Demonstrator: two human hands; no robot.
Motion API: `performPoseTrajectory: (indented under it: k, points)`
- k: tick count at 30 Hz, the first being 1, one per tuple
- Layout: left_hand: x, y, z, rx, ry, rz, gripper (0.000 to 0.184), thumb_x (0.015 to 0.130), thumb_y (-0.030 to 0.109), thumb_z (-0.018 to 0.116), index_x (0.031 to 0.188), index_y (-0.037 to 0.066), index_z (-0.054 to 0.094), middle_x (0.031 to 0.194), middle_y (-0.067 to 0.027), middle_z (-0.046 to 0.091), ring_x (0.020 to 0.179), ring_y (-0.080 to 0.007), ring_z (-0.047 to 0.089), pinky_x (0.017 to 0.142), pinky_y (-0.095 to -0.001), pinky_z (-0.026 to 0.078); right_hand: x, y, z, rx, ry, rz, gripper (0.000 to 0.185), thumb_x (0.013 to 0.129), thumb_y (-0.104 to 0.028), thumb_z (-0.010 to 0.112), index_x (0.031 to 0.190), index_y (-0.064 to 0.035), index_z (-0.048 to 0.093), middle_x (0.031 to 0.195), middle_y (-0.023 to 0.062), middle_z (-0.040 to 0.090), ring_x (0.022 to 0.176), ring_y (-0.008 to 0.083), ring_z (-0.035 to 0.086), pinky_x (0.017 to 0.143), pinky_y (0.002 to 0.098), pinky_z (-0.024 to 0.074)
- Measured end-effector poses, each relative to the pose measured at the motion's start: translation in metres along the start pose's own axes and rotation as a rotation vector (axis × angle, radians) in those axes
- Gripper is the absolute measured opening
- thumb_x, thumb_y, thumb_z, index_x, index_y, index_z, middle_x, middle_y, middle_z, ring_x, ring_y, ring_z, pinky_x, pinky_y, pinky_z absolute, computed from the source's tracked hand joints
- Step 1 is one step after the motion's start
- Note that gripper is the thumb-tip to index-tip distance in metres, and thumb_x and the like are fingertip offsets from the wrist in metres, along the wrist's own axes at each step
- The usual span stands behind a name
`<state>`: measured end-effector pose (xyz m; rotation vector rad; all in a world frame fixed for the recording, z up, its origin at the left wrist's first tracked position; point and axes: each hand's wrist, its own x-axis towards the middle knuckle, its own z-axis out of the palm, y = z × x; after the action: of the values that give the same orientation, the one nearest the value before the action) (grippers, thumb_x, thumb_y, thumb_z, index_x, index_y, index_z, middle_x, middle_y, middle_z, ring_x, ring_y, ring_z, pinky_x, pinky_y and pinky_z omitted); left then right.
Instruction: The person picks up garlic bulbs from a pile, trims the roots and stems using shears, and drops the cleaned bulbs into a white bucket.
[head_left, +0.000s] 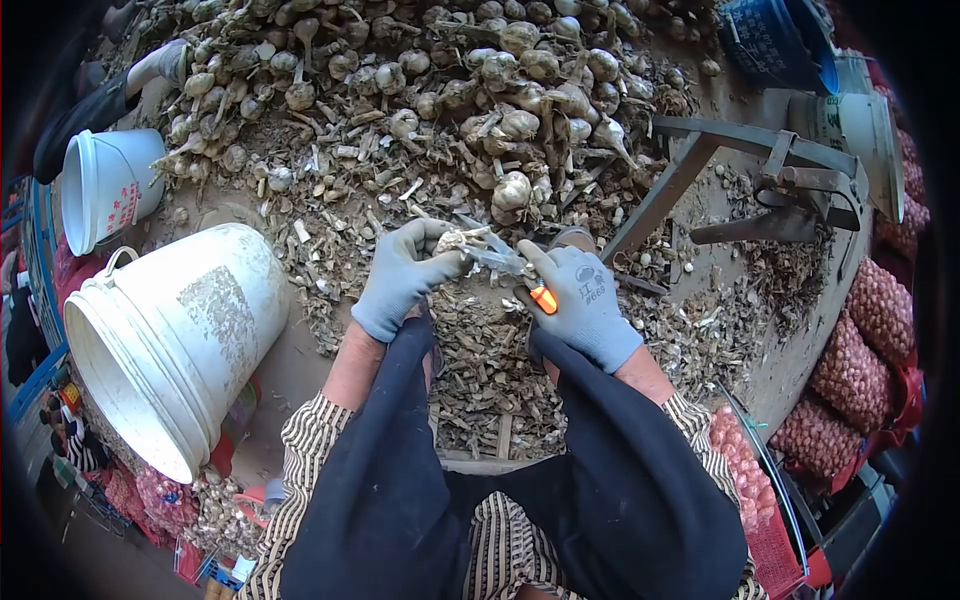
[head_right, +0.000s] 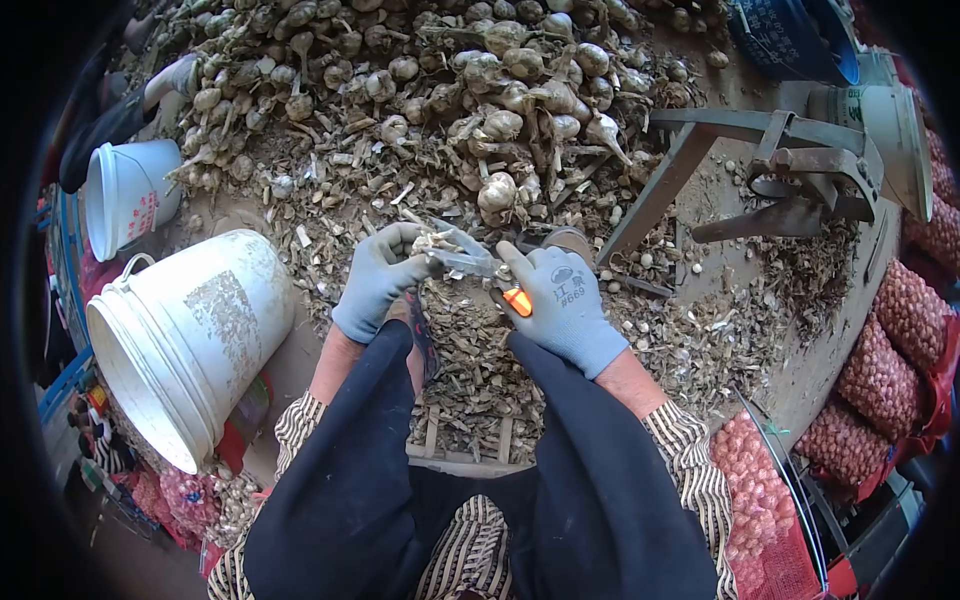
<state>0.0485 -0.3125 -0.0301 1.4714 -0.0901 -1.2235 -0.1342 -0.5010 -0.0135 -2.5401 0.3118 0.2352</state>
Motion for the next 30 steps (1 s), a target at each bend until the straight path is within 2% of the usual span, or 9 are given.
performPoseTrajectory:
  k: [3, 6, 9, 17, 20, 22, 24, 28, 30]
  points:
    - [0.001, -0.002, 0.0, 0.379, -0.076, 0.076, 0.034, 0.086, 0.007, 0.079, 0.116, -0.002, 0.066, 0.093, -0.0033, 0.073, 0.081, -0.0074, 0.067, 0.073, -0.0213, 0.052, 0.001, -0.001, 0.004, 0.03, 0.002, -0.03, 0.055, 0.09, -0.029, 0.074, 0.138, -0.0072, 0.059, 0.087, 0.0122, 0.066, 0.085, 0.031, 0.067, 0.073, 0.0438, 0.0511]
    - [-0.001, -0.005, 0.0, 0.163, -0.084, 0.045, 0.025, 0.091, 0.013, 0.075, 0.111, 0.0, 0.068, 0.089, -0.0027, 0.072, 0.078, -0.008, 0.067, 0.067, -0.0219, 0.052, -0.007, -0.006, 0.017, 0.329, 0.082, -0.018, 0.05, 0.095, -0.028, 0.072, 0.139, -0.0094, 0.059, 0.08, 0.0124, 0.068, 0.074, 0.0323, 0.07, 0.065, 0.0419, 0.053]
    - [0.005, -0.013, -0.002, 0.002, -0.167, -0.027, 0.028, 0.096, 0.023, 0.071, 0.111, 0.0, 0.067, 0.088, -0.0044, 0.071, 0.076, -0.0107, 0.068, 0.064, -0.0229, 0.054, -0.013, -0.008, 0.025, 0.522, 0.049, 0.084, 0.048, 0.095, -0.027, 0.071, 0.138, -0.0086, 0.059, 0.086, 0.0141, 0.07, 0.08, 0.0337, 0.071, 0.069, 0.0425, 0.0539]
    - [-0.006, 0.0, 0.014, 0.05, -0.148, -0.034, 0.048, 0.093, 0.016, 0.069, 0.136, 0.0, 0.057, 0.093, -0.0045, 0.071, 0.075, -0.0095, 0.067, 0.062, -0.0221, 0.054, -0.004, 0.0, 0.02, 0.266, -0.003, -0.01, 0.054, 0.096, -0.029, 0.07, 0.143, -0.0091, 0.054, 0.091, 0.0136, 0.068, 0.09, 0.0329, 0.068, 0.076, 0.0451, 0.0529]
    - [-0.003, -0.015, 0.007, 0.436, -0.224, 0.035, 0.032, 0.089, 0.024, 0.071, 0.112, 0.003, 0.072, 0.089, -0.0065, 0.071, 0.079, -0.0112, 0.066, 0.072, -0.0308, 0.053, -0.005, 0.001, 0.015, 0.125, -0.038, -0.038, 0.055, 0.096, -0.028, 0.07, 0.144, -0.0091, 0.054, 0.089, 0.0126, 0.068, 0.087, 0.0314, 0.068, 0.075, 0.0431, 0.053]
    - [-0.004, -0.017, 0.004, 0.527, -0.159, 0.12, 0.029, 0.091, 0.025, 0.07, 0.109, 0.003, 0.072, 0.086, -0.004, 0.07, 0.072, -0.0081, 0.062, 0.064, -0.026, 0.047, -0.008, 0.001, 0.01, 0.076, -0.088, -0.023, 0.055, 0.096, -0.028, 0.07, 0.145, -0.0088, 0.054, 0.088, 0.0126, 0.068, 0.083, 0.0304, 0.068, 0.073, 0.0405, 0.0535]
    - [0.002, -0.038, -0.017, 0.696, 0.047, 0.184, 0.03, 0.093, 0.032, 0.069, 0.104, 0.004, 0.072, 0.08, -0.001, 0.067, 0.062, -0.0047, 0.057, 0.055, -0.0213, 0.043, -0.014, -0.003, 0.007, 0.648, -0.093, 0.407, 0.05, 0.099, -0.025, 0.066, 0.145, -0.0076, 0.055, 0.085, 0.0088, 0.071, 0.073, 0.0204, 0.067, 0.069, 0.0321, 0.053]
    - [0.002, -0.051, -0.057, 0.043, 0.196, -0.171, 0.018, 0.096, 0.024, 0.067, 0.104, 0.008, 0.072, 0.08, 0.0011, 0.064, 0.063, -0.0048, 0.058, 0.057, -0.0203, 0.048, -0.024, 0.008, 0.016, 1.112, 0.096, 0.523, 0.039, 0.106, -0.021, 0.057, 0.143, -0.0072, 0.059, 0.089, 0.0008, 0.074, 0.074, 0.0041, 0.06, 0.069, 0.0241, 0.0501]
    - [0.017, -0.059, -0.048, 0.47, 0.146, 0.299, 0.018, 0.095, 0.012, 0.065, 0.111, 0.006, 0.07, 0.089, -0.0004, 0.067, 0.068, -0.0087, 0.063, 0.061, -0.0234, 0.051, -0.034, 0.016, 0.029, 1.127, 0.136, 0.542, 0.039, 0.106, -0.021, 0.057, 0.142, -0.0068, 0.059, 0.091, 0.0013, 0.075, 0.075, 0.004, 0.06, 0.07, 0.0237, 0.0499]
